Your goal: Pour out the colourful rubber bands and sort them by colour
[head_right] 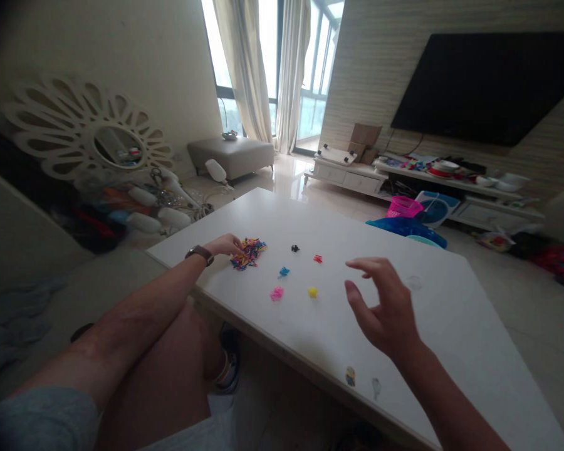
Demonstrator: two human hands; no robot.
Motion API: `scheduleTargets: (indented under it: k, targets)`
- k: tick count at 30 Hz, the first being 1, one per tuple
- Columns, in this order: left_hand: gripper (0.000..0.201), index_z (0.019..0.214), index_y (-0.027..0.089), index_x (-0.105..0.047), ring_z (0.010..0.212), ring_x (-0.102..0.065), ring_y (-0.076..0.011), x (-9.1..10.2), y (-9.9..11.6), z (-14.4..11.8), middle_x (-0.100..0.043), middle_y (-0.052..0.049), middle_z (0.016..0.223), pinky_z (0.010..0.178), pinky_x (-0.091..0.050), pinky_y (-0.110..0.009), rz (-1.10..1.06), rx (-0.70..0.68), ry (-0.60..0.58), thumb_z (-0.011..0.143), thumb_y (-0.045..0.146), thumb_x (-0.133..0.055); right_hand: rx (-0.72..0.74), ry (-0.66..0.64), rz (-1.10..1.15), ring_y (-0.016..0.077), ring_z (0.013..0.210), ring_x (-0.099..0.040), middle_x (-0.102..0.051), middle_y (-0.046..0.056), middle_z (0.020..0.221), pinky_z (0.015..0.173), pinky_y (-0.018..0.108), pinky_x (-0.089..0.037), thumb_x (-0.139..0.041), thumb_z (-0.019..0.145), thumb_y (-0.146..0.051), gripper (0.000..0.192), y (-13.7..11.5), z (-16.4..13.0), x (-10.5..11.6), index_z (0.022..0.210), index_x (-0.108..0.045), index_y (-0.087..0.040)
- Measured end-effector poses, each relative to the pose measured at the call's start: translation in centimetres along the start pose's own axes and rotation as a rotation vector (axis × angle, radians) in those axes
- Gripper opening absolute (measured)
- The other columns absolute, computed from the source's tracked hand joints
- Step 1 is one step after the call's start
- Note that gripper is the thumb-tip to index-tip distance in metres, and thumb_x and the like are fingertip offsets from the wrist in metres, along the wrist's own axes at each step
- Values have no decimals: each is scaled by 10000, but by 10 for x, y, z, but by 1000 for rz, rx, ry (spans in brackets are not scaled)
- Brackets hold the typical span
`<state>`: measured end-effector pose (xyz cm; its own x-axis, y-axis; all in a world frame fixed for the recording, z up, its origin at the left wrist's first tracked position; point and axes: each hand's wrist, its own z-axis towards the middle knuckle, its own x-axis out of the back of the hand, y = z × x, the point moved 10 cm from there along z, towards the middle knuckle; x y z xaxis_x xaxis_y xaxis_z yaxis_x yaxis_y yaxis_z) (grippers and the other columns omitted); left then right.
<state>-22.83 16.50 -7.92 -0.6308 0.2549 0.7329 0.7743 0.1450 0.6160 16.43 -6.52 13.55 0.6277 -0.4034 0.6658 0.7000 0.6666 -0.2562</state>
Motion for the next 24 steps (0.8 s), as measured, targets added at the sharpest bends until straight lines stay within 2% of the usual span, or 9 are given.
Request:
scheduleTargets:
  k: [2,5,7,13,17,20,24]
  targets:
    - [145,546,192,-706,535,-544,-140,-4,-3,-2,-652,-17,534,507,-398,-221,11,-4,3,453,285,-770,-16,-18,28,286,981,-627,-641,107,1079,780,449,-557,-554,934,-249,300,9,3,-18,1229,-576,-298]
    - [140,483,202,-669,519,-528,-132,-2,-1,-4,-617,-1,489,492,-365,-215,74,-12,68,443,293,-768,31,-166,26,286,1009,-617,-641,100,1098,839,467,-543,-556,916,-213,270,13,-6,-53,1179,-580,-274]
    - [133,480,200,-670,522,-533,-136,-1,3,-4,-609,-5,481,495,-355,-222,120,-11,71,478,304,-752,46,-238,30,288,1032,-614,-641,100,1125,864,474,-534,-562,908,-196,252,14,-14,-65,1150,-587,-267]
    - [146,450,188,-634,459,-461,-112,17,21,-7,-533,10,412,526,-377,-231,178,-24,140,521,282,-719,5,-269,116,290,1076,-616,-633,109,1156,873,464,-549,-562,892,-180,257,13,-20,-67,1129,-618,-262]
    - [172,548,190,-682,486,-535,-132,25,24,-13,-560,1,426,537,-417,-225,118,-28,183,535,348,-750,-6,-264,113,287,1072,-620,-633,105,1158,868,461,-561,-571,875,-175,243,14,-21,-65,1094,-636,-260]
    - [220,618,177,-708,529,-582,-146,24,19,-16,-638,-31,515,526,-432,-225,30,-43,225,540,370,-780,-14,-262,112,283,1088,-610,-626,101,1166,882,461,-560,-572,875,-173,213,16,-22,-64,1058,-636,-261]
    - [256,678,147,-719,597,-615,-153,14,12,-15,-698,-52,637,537,-444,-230,-103,-75,227,530,344,-788,-36,-297,95,276,1105,-598,-611,100,1181,898,458,-551,-567,886,-175,176,16,-24,-66,1032,-631,-251]
